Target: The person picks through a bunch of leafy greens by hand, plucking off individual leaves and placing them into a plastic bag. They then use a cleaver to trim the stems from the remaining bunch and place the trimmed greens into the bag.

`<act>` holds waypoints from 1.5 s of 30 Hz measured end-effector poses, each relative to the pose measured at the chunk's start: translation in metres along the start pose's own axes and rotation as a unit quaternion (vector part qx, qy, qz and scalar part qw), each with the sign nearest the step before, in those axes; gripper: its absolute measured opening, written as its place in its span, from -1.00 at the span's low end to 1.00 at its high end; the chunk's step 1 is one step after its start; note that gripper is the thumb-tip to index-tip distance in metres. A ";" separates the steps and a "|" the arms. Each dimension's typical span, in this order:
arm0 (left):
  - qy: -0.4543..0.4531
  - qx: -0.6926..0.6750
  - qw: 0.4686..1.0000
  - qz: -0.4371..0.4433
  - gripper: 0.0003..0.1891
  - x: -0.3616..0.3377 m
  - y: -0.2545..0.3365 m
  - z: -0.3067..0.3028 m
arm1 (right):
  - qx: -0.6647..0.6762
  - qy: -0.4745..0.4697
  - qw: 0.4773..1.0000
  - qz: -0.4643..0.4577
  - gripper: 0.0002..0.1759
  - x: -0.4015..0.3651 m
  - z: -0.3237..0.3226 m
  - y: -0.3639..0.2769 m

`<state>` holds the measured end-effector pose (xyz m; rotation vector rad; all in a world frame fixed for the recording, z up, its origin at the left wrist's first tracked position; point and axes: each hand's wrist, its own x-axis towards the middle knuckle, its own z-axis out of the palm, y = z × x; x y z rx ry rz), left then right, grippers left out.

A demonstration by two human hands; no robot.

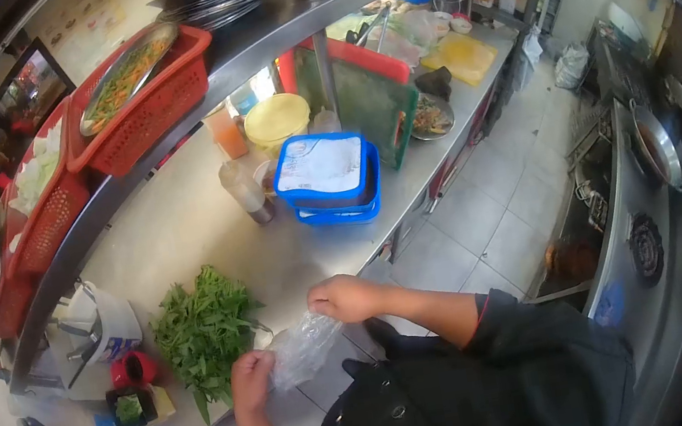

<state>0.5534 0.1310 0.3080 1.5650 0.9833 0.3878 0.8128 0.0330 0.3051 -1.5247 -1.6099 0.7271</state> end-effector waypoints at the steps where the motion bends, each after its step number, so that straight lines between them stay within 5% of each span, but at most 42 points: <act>1: 0.004 -0.002 1.000 -0.003 -0.95 -0.002 -0.005 -0.001 | -0.006 -0.014 1.000 0.011 -0.80 0.001 0.002 -0.001; 7: 0.032 0.014 0.999 -0.009 -0.90 -0.003 -0.017 -0.004 | 0.019 -0.022 0.999 -0.029 -0.79 0.018 0.013 -0.006; 13: 0.032 -0.294 0.954 -0.049 -0.95 -0.018 -0.008 0.007 | 0.018 -0.080 0.997 -0.001 -0.80 0.020 0.017 -0.009; 15: -0.029 -0.216 0.973 -0.075 -0.94 -0.015 -0.013 0.004 | 0.016 -0.083 0.996 0.000 -0.79 0.019 0.016 -0.008; 18: -0.005 -0.130 0.991 0.013 -0.93 -0.003 -0.023 -0.004 | -0.036 -0.059 0.997 -0.044 -0.78 0.023 0.013 -0.009; 20: 0.055 -0.050 0.997 -0.020 -0.90 0.000 -0.016 -0.004 | -0.087 -0.040 0.992 -0.078 -0.76 0.023 0.009 -0.011; 22: 0.112 0.033 0.991 -0.064 -0.88 -0.002 -0.015 -0.001 | -0.240 0.120 0.945 -0.187 -0.73 0.020 0.008 -0.023; 23: 0.104 0.043 0.991 -0.069 -0.87 0.001 -0.018 0.000 | -0.238 0.119 0.946 -0.186 -0.73 0.016 0.014 -0.025; 25: 0.101 0.046 0.991 -0.070 -0.85 0.009 -0.023 0.009 | -0.092 -0.007 0.995 -0.032 -0.63 0.008 0.024 -0.030; 26: 0.098 0.016 0.995 -0.010 -0.84 0.013 -0.026 0.021 | -0.097 -0.014 0.995 -0.038 -0.63 0.005 0.026 -0.032; 28: 0.045 0.055 0.993 0.097 -0.83 0.013 -0.020 0.044 | 0.102 -0.186 0.963 0.168 -0.60 0.004 0.027 -0.043; 31: -0.116 0.073 0.977 0.161 -0.79 0.010 0.003 0.070 | 0.197 -0.233 0.932 0.196 -0.59 0.001 0.039 -0.021; 36: -0.145 0.174 0.972 0.067 -0.62 0.005 -0.026 0.039 | 0.183 -0.247 0.936 0.171 -0.72 0.000 0.040 0.008; 38: -0.085 0.125 0.987 0.047 -0.62 -0.003 -0.037 0.023 | 0.164 -0.252 0.932 0.204 -0.75 0.011 0.038 0.011; 39: -0.076 0.125 0.988 0.044 -0.62 -0.009 -0.039 0.017 | 0.047 -0.212 0.961 0.170 -0.79 0.012 0.036 0.007; 40: -0.058 -0.100 0.993 0.035 -0.68 -0.017 -0.040 0.012 | -0.070 -0.167 0.974 0.135 -0.82 0.012 0.038 0.004; 41: -0.037 -0.320 0.946 0.026 -0.73 -0.025 -0.040 0.008 | -0.068 -0.172 0.974 0.133 -0.82 0.013 0.044 0.003; 42: -0.033 -0.322 0.946 0.025 -0.73 -0.035 -0.038 0.005 | -0.118 -0.110 0.983 0.090 -0.84 0.015 0.052 0.005; 44: -0.180 -0.522 0.833 0.035 -0.76 -0.052 -0.030 0.004 | -0.170 -0.054 0.983 0.047 -0.85 0.023 0.061 0.014; 45: -0.178 -0.529 0.829 0.031 -0.76 -0.057 -0.026 0.008 | -0.154 -0.007 0.986 0.056 -0.89 0.031 0.065 0.022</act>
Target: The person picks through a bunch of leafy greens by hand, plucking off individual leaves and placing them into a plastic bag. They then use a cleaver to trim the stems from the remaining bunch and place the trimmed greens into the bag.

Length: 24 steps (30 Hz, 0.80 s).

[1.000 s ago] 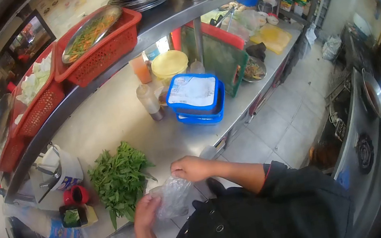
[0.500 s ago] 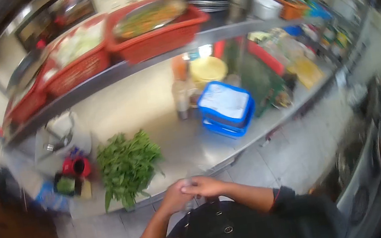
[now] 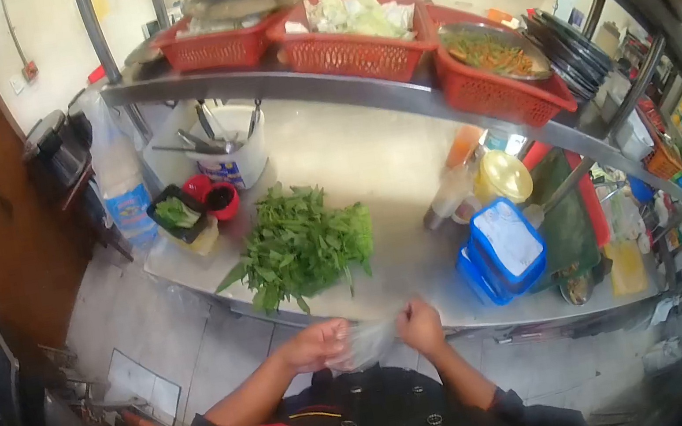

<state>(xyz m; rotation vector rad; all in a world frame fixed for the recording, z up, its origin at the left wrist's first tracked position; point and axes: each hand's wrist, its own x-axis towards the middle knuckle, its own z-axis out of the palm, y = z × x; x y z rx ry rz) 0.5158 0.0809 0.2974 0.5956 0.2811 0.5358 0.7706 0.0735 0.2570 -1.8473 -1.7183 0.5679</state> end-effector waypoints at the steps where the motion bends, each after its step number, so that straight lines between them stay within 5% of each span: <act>1: 0.006 0.058 0.998 -0.006 -0.74 -0.003 -0.003 0.007 | 0.017 0.040 0.999 0.021 -0.92 0.005 0.007 0.007; 2: 0.013 0.112 0.993 -0.016 -0.70 -0.006 -0.008 0.011 | 0.205 0.008 0.976 0.071 -0.93 0.013 0.012 0.021; 3: 0.089 0.356 0.930 0.027 -0.67 -0.006 -0.015 0.001 | 0.384 -0.020 0.914 0.130 -0.90 0.017 0.013 0.031; 4: 0.152 0.577 0.801 0.058 -0.62 -0.007 -0.021 -0.010 | 0.545 -0.063 0.819 0.170 -0.86 0.017 -0.003 0.006; 5: 0.262 0.605 0.751 -0.017 -0.56 -0.007 -0.018 -0.005 | 0.687 -0.093 0.693 0.198 -0.81 0.020 -0.021 -0.020; 6: 0.330 0.504 0.793 -0.096 -0.59 -0.004 -0.008 0.003 | 0.684 -0.097 0.692 0.212 -0.81 0.016 -0.023 -0.021; 7: 0.333 0.498 0.794 -0.100 -0.59 -0.008 -0.018 -0.012 | 0.746 -0.224 0.603 0.173 -0.81 0.016 -0.025 -0.022; 8: 0.384 0.388 0.838 -0.015 -0.64 -0.011 -0.028 -0.042 | 0.788 -0.344 0.495 0.126 -0.81 0.018 -0.027 -0.024; 9: 0.425 0.270 0.861 0.072 -0.69 -0.013 -0.033 -0.058 | 0.787 -0.347 0.494 0.126 -0.81 0.017 -0.030 -0.028; 10: 0.428 0.269 0.860 0.074 -0.69 -0.012 -0.021 -0.041 | 0.653 -0.382 0.648 0.090 -0.80 0.017 -0.031 -0.032; 12: 0.377 -0.054 0.889 0.256 -0.79 -0.012 -0.001 -0.009 | 0.332 -0.347 0.874 -0.074 -0.77 0.013 -0.013 -0.032; 13: 0.379 -0.052 0.888 0.256 -0.79 -0.019 -0.001 -0.012 | 0.335 -0.348 0.873 -0.075 -0.77 0.014 0.001 -0.028; 15: 0.104 -0.041 0.977 0.181 -0.87 -0.040 -0.003 -0.018 | 0.176 -0.185 0.961 -0.109 -0.76 0.017 0.024 -0.016; 16: 0.105 -0.040 0.977 0.182 -0.87 -0.041 0.000 -0.007 | 0.177 -0.187 0.960 -0.110 -0.76 0.023 0.031 -0.008; 17: 0.127 0.115 0.982 0.083 -0.89 -0.045 0.004 0.008 | 0.459 -0.223 0.857 0.070 -0.77 0.034 0.038 0.001; 18: 0.145 0.266 0.953 -0.019 -0.90 -0.046 0.008 0.021 | 0.684 -0.234 0.648 0.242 -0.78 0.043 0.041 0.005; 22: 0.310 0.298 0.903 0.018 -0.89 -0.056 0.006 0.026 | 0.590 -0.254 0.731 0.230 -0.81 0.051 0.023 -0.027; 23: 0.314 0.296 0.902 0.014 -0.89 -0.063 0.007 0.025 | 0.536 -0.319 0.766 0.159 -0.82 0.057 0.023 -0.025; 24: 0.369 0.245 0.891 0.100 -0.89 -0.069 0.009 0.026 | 0.473 -0.380 0.791 0.084 -0.83 0.062 0.022 -0.027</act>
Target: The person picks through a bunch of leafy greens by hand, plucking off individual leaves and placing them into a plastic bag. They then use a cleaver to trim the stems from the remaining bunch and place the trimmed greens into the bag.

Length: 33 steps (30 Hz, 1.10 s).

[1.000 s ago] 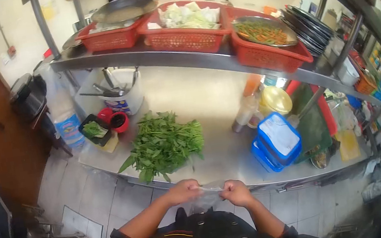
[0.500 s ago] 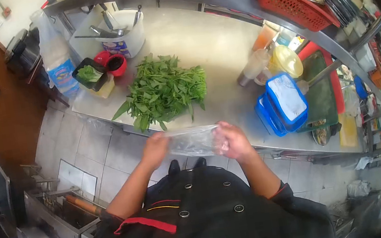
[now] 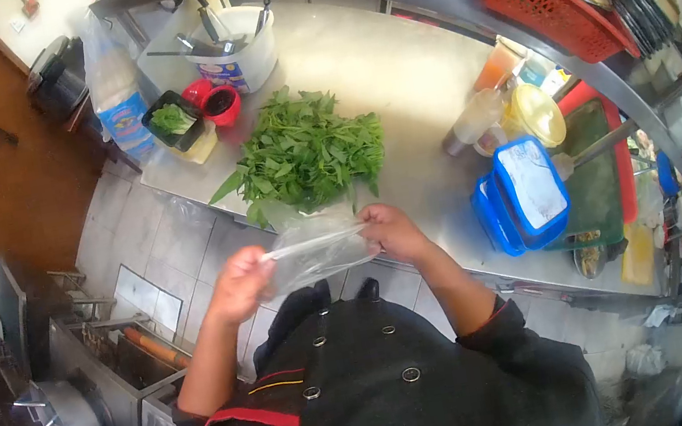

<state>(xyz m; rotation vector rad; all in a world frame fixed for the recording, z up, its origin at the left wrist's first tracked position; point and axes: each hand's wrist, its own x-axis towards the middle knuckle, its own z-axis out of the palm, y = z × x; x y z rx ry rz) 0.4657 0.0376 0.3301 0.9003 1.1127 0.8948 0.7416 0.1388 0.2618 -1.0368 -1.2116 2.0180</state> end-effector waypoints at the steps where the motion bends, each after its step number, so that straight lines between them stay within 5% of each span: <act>1: 0.081 -0.068 0.993 0.047 -0.88 -0.002 0.002 -0.003 | 0.000 -0.004 1.000 0.003 -0.83 0.005 0.003 -0.005; 4: 0.184 -0.011 0.980 0.072 -0.86 -0.001 0.012 -0.006 | -0.071 -0.048 0.996 -0.013 -0.80 0.016 0.030 -0.032; 6: 0.181 -0.013 0.981 0.064 -0.85 0.004 0.014 -0.020 | -0.294 -0.073 0.951 -0.053 -0.75 0.027 0.050 -0.063; 7: 0.174 -0.011 0.983 0.055 -0.84 0.007 0.014 -0.029 | -0.297 -0.073 0.951 -0.052 -0.75 0.038 0.049 -0.069; 9: 0.154 -0.040 0.984 0.080 -0.84 0.006 0.025 -0.055 | -0.313 0.014 0.940 -0.132 -0.55 0.064 0.041 -0.082; 11: 0.130 -0.077 0.983 0.106 -0.84 0.005 0.043 -0.084 | -0.410 0.146 0.864 -0.253 -0.46 0.097 0.023 -0.109; 15: 0.024 0.096 0.995 0.006 -0.88 0.018 0.053 -0.146 | -0.496 0.131 0.839 -0.184 -0.37 0.171 0.017 -0.163; 17: -0.141 0.369 0.918 0.029 -0.70 0.034 0.049 -0.155 | -0.602 0.115 0.788 -0.058 -0.23 0.230 -0.003 -0.160; 19: -0.217 0.337 0.916 -0.030 -0.46 0.062 0.003 -0.155 | -0.610 0.142 0.779 -0.001 -0.14 0.276 -0.018 -0.144; 21: -0.266 0.392 0.857 -0.202 -0.29 0.093 -0.026 -0.142 | -0.610 0.172 0.771 0.061 -0.05 0.311 -0.037 -0.109; 23: -0.224 0.365 0.895 -0.122 -0.25 0.119 -0.070 -0.130 | -0.509 0.067 0.858 0.038 0.04 0.336 -0.053 -0.076; 24: -0.227 0.360 0.897 -0.122 -0.25 0.134 -0.086 -0.123 | -0.528 0.062 0.843 0.075 0.05 0.336 -0.049 -0.070; 26: -0.054 0.258 0.964 0.026 -0.28 0.155 -0.107 -0.108 | -0.550 0.027 0.828 0.103 0.04 0.324 -0.022 -0.090; 27: -0.050 0.251 0.966 0.026 -0.28 0.160 -0.102 -0.104 | -0.565 -0.005 0.815 0.125 0.03 0.318 -0.012 -0.096; 29: 0.015 0.047 0.986 -0.158 -0.31 0.178 -0.078 -0.100 | -0.497 -0.056 0.862 0.087 0.05 0.309 -0.007 -0.095; 33: 0.116 -0.115 0.972 -0.169 -0.31 0.210 -0.055 -0.102 | -0.545 -0.158 0.820 0.076 0.10 0.288 0.013 -0.084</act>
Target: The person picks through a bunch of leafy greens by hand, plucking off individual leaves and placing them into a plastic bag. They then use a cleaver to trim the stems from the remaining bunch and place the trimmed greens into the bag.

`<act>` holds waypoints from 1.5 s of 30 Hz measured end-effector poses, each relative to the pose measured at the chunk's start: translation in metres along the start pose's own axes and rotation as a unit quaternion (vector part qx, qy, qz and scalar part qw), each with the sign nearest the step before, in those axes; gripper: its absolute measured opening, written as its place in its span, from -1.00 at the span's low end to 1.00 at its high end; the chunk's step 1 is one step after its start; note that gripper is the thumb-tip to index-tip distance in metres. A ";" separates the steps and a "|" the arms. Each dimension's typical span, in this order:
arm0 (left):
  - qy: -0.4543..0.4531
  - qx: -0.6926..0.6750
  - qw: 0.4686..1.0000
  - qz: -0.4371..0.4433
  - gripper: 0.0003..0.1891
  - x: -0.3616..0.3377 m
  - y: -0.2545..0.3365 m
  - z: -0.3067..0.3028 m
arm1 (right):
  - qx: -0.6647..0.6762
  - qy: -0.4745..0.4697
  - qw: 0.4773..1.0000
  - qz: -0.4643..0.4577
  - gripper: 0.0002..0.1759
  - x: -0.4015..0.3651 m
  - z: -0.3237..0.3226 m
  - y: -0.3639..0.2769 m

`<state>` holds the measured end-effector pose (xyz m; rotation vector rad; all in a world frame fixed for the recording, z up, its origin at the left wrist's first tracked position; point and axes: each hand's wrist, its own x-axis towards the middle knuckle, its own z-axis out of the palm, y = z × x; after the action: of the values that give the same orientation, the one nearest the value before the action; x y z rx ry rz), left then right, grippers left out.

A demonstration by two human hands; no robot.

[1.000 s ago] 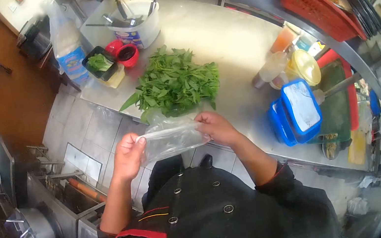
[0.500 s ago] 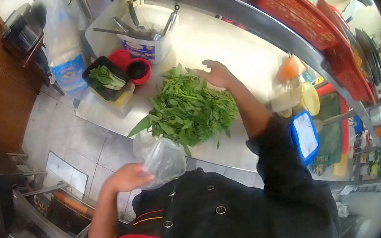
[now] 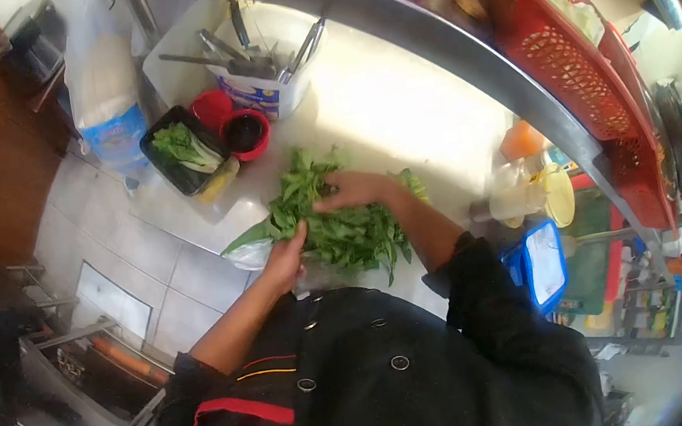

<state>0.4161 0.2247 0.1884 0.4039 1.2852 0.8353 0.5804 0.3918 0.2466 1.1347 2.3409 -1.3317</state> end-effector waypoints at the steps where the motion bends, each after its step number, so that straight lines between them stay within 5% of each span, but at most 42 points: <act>1: -0.012 -0.001 1.000 -0.010 -0.30 0.012 0.002 0.000 | -0.045 -0.033 0.998 -0.025 0.05 -0.005 0.005 -0.007; 6: -0.027 -0.029 0.997 0.067 -0.31 0.031 0.035 0.032 | -0.264 -0.006 0.964 0.026 0.17 -0.035 0.022 -0.036; 8: -0.056 0.175 0.973 0.137 -0.37 0.026 0.054 0.035 | -0.294 0.032 0.955 0.020 0.19 -0.033 0.027 -0.025; 11: -0.087 0.308 0.935 0.155 -0.39 0.029 0.067 0.027 | -0.285 0.036 0.957 0.029 -0.05 -0.018 0.032 -0.009; 12: -0.085 0.314 0.933 0.151 -0.39 0.031 0.074 0.020 | -0.247 0.058 0.967 0.018 -0.17 -0.017 0.030 -0.005; 14: -0.103 0.510 0.851 0.074 -0.36 0.031 0.088 0.005 | -0.205 0.083 0.975 0.006 -0.29 -0.016 0.018 0.000; 16: -0.028 0.499 0.857 0.123 -0.38 -0.010 0.110 0.006 | -0.109 -0.004 0.992 0.064 -0.36 -0.018 -0.008 0.005; 18: -0.008 0.611 0.775 0.164 -0.46 -0.036 0.121 -0.011 | -0.108 -0.086 0.985 0.105 -0.35 -0.014 -0.030 0.028; 19: -0.008 0.614 0.772 0.164 -0.46 -0.046 0.122 -0.020 | -0.030 -0.033 0.996 0.077 -0.35 -0.032 -0.041 0.031; 21: 0.007 0.724 0.664 0.189 -0.53 -0.060 0.121 -0.031 | 0.114 0.058 0.992 0.021 -0.39 -0.064 -0.057 0.047; 24: 0.000 0.765 0.619 0.178 -0.62 -0.070 0.125 -0.022 | 0.270 0.121 0.955 -0.030 -0.44 -0.085 -0.052 0.099; 30: 0.119 0.706 0.640 0.279 -0.74 -0.058 0.146 0.027 | 0.463 0.198 0.856 -0.115 -0.38 -0.165 -0.045 0.115; 34: 0.084 0.674 0.601 0.421 -0.72 -0.021 0.146 0.055 | 0.456 0.265 0.841 -0.122 -0.33 -0.213 -0.037 0.097; 38: 0.022 0.573 0.669 0.473 -0.69 0.006 0.150 0.092 | 0.497 0.289 0.789 -0.217 -0.28 -0.245 -0.034 0.071; 42: 0.034 0.586 0.708 0.393 -0.68 0.025 0.152 0.120 | 0.411 0.245 0.857 -0.190 -0.37 -0.264 -0.028 0.074; 43: 0.029 0.587 0.706 0.396 -0.68 0.034 0.149 0.123 | 0.313 0.189 0.914 -0.178 -0.42 -0.258 -0.028 0.079; 45: -0.052 0.438 0.859 0.260 -0.71 0.061 0.142 0.126 | 0.235 0.122 0.959 -0.100 -0.51 -0.258 -0.032 0.057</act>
<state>0.4933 0.3848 0.2781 1.5610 1.4224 0.5976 0.8019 0.3014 0.3631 1.2749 2.4302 -2.0058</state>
